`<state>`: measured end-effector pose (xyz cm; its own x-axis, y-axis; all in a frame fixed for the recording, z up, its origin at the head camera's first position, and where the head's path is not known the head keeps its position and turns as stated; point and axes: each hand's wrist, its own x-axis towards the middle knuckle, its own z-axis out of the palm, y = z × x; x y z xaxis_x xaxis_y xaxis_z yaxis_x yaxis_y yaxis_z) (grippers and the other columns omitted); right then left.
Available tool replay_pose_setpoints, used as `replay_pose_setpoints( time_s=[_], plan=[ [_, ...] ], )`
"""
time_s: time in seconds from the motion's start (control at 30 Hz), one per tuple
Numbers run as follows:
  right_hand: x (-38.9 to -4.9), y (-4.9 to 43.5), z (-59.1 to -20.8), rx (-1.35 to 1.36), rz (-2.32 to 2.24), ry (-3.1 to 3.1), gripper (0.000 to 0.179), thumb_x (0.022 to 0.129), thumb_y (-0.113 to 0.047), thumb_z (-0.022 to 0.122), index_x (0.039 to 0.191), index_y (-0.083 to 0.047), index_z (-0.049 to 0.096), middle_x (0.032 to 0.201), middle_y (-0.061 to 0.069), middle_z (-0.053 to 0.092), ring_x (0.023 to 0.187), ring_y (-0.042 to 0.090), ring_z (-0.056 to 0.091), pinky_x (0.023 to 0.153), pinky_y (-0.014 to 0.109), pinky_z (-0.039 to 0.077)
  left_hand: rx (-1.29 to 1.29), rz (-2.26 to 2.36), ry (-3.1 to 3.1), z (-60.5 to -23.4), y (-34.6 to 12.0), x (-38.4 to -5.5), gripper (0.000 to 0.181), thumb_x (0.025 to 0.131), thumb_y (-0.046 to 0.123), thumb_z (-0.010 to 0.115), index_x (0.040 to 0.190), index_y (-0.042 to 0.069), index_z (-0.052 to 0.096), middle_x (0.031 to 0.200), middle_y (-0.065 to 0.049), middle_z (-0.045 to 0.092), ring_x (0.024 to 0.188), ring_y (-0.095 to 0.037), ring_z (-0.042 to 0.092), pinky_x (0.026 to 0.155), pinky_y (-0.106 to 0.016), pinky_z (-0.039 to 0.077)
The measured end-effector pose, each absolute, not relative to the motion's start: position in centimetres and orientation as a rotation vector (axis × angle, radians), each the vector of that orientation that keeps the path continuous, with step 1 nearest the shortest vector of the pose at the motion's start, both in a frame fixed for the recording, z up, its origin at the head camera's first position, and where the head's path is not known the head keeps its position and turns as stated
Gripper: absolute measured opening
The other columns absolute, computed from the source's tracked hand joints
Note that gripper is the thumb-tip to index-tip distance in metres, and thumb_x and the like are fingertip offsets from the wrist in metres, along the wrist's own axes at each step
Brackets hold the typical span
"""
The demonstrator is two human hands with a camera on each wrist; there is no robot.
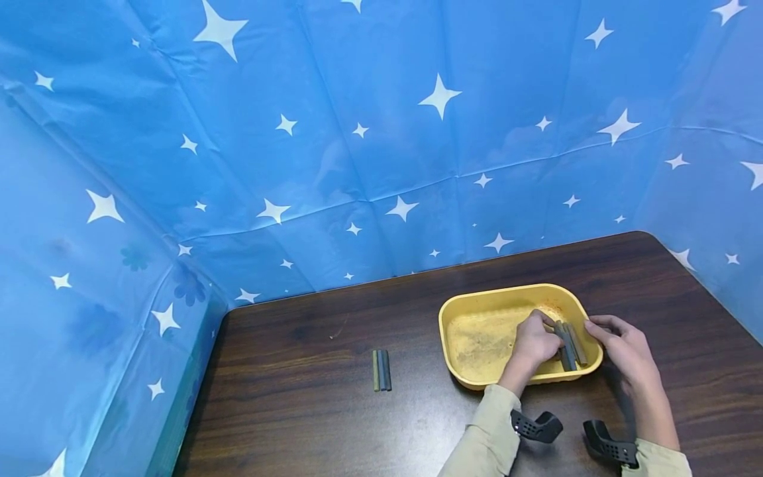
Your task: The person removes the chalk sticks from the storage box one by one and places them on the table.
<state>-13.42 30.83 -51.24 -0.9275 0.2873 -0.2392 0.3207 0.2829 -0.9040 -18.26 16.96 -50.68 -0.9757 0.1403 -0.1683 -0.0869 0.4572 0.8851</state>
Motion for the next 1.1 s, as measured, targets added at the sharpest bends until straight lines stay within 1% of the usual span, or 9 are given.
replay_pose_setpoints(
  time_s=[0.1, 0.27, 0.43, 0.57, 0.7, 0.83, 1.0, 1.1],
  plan=[
    [-13.4, 30.7, -51.2, 0.604, -1.773, 2.487, 0.058, 0.109, -0.033, 0.05, 0.142, 0.013, 0.045, 0.122, 0.027, 0.058, 0.08, 0.003, 0.06, 0.065, 0.027, 0.057, 0.031, 1.582, 2.457, -50.7, 16.4, -18.5, 0.026, 0.075, -0.011, 0.077, 0.087, 0.008, 0.064, 0.068, 0.002, 0.062, 0.053, -0.005, 0.049, 0.051, -0.017, 0.044],
    [-13.4, 30.6, -51.1, 0.625, -1.766, 2.487, 0.059, 0.108, -0.034, 0.051, 0.143, 0.013, 0.045, 0.118, 0.024, 0.059, 0.079, 0.004, 0.06, 0.064, 0.027, 0.056, 0.014, 1.668, 2.373, -50.6, 15.4, -18.7, 0.025, 0.08, -0.013, 0.076, 0.09, 0.008, 0.066, 0.074, -0.002, 0.067, 0.057, -0.009, 0.056, 0.052, -0.019, 0.046],
    [-13.4, 30.6, -51.2, 0.63, -1.763, 2.489, 0.058, 0.108, -0.033, 0.052, 0.142, 0.014, 0.046, 0.116, 0.022, 0.059, 0.079, 0.004, 0.059, 0.065, 0.026, 0.056, -0.015, 1.81, 2.244, -50.5, 14.2, -18.9, 0.022, 0.083, -0.014, 0.073, 0.091, 0.006, 0.066, 0.078, -0.008, 0.069, 0.06, -0.015, 0.063, 0.056, -0.028, 0.056],
    [-13.5, 30.7, -51.2, 0.629, -1.761, 2.489, 0.058, 0.108, -0.034, 0.051, 0.142, 0.013, 0.046, 0.115, 0.021, 0.059, 0.08, 0.004, 0.059, 0.065, 0.026, 0.056, -0.037, 1.896, 2.169, -50.2, 13.3, -19.1, 0.019, 0.084, -0.015, 0.071, 0.096, 0.0, 0.069, 0.077, -0.007, 0.068, 0.062, -0.018, 0.065, 0.064, -0.04, 0.062],
    [-13.5, 30.7, -51.1, 0.63, -1.764, 2.48, 0.059, 0.108, -0.035, 0.051, 0.143, 0.013, 0.045, 0.115, 0.02, 0.059, 0.079, 0.004, 0.059, 0.065, 0.026, 0.056, -0.039, 1.939, 2.139, -49.7, 12.1, -19.4, 0.021, 0.086, -0.014, 0.069, 0.104, -0.004, 0.07, 0.077, -0.003, 0.066, 0.065, -0.018, 0.066, 0.068, -0.044, 0.063],
    [-13.6, 30.6, -51.1, 0.63, -1.765, 2.48, 0.058, 0.108, -0.034, 0.051, 0.143, 0.013, 0.045, 0.114, 0.02, 0.059, 0.079, 0.003, 0.059, 0.065, 0.026, 0.056, -0.016, 1.968, 2.134, -49.1, 10.7, -19.7, 0.023, 0.087, -0.011, 0.07, 0.109, -0.004, 0.07, 0.081, -0.001, 0.066, 0.068, -0.018, 0.07, 0.07, -0.043, 0.063],
    [-13.7, 30.5, -51.1, 0.653, -1.758, 2.483, 0.059, 0.108, -0.034, 0.052, 0.142, 0.013, 0.046, 0.117, 0.023, 0.059, 0.078, 0.003, 0.059, 0.064, 0.026, 0.056, -0.003, 2.071, 2.084, -48.4, 8.0, -19.8, 0.029, 0.089, -0.009, 0.068, 0.117, -0.007, 0.067, 0.086, -0.008, 0.066, 0.072, -0.022, 0.073, 0.072, -0.038, 0.064],
    [-13.7, 30.6, -51.2, 0.67, -1.754, 2.485, 0.059, 0.108, -0.034, 0.053, 0.143, 0.013, 0.046, 0.121, 0.026, 0.058, 0.077, 0.003, 0.059, 0.063, 0.026, 0.056, -0.014, 2.172, 2.016, -48.0, 6.1, -19.7, 0.03, 0.09, -0.009, 0.066, 0.12, -0.009, 0.063, 0.091, -0.012, 0.064, 0.074, -0.019, 0.07, 0.075, -0.039, 0.063]
  ],
)
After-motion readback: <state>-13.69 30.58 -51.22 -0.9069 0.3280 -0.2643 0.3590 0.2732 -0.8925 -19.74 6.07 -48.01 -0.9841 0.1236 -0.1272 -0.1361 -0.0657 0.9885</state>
